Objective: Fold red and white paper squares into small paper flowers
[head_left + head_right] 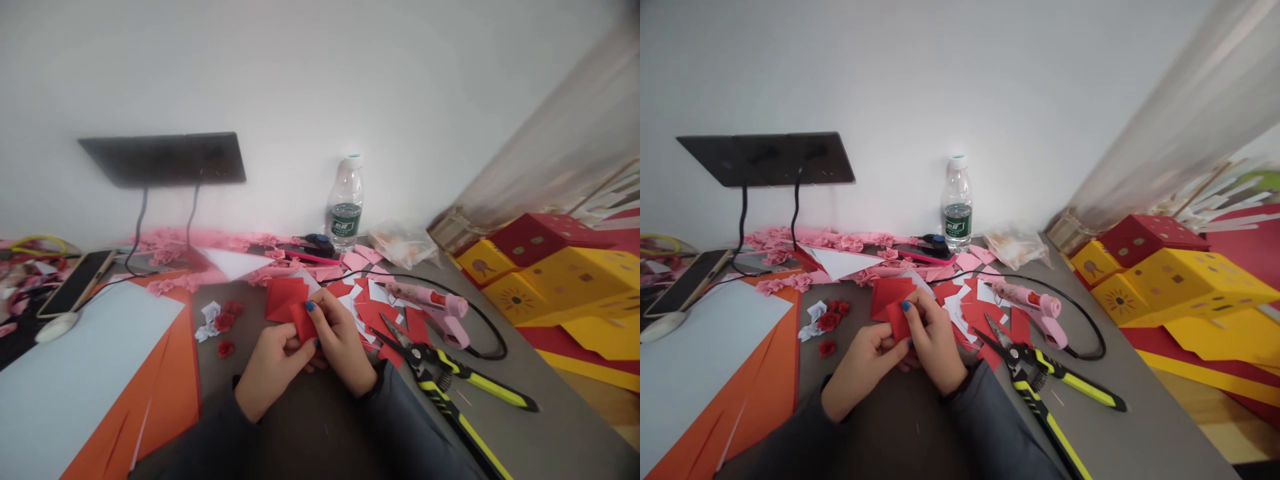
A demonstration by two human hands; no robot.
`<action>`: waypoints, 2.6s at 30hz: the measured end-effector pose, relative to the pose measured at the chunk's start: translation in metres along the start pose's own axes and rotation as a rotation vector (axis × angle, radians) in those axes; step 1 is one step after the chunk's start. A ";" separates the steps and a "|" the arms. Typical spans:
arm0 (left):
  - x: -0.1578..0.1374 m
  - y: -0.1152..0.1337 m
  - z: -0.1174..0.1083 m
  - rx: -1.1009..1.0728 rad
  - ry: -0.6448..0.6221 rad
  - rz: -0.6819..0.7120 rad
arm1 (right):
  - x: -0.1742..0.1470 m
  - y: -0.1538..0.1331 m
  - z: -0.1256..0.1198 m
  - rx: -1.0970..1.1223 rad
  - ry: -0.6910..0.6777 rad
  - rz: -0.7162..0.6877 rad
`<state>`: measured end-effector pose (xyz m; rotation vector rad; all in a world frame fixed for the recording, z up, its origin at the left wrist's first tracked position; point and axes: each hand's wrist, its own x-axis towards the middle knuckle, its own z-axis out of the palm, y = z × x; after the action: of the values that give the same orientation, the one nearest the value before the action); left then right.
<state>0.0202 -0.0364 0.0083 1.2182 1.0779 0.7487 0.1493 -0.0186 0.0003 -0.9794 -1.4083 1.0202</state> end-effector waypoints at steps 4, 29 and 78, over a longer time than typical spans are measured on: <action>-0.001 0.002 -0.002 0.001 -0.093 -0.025 | 0.001 0.000 -0.003 -0.027 0.028 0.014; 0.001 0.008 -0.007 0.158 0.096 0.145 | 0.001 -0.001 -0.001 0.080 -0.022 0.037; 0.004 -0.001 -0.020 0.167 0.231 0.245 | -0.003 0.003 0.002 0.135 -0.121 0.034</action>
<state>0.0029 -0.0262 0.0069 1.4493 1.2112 1.0228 0.1476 -0.0205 -0.0032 -0.8568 -1.4052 1.2006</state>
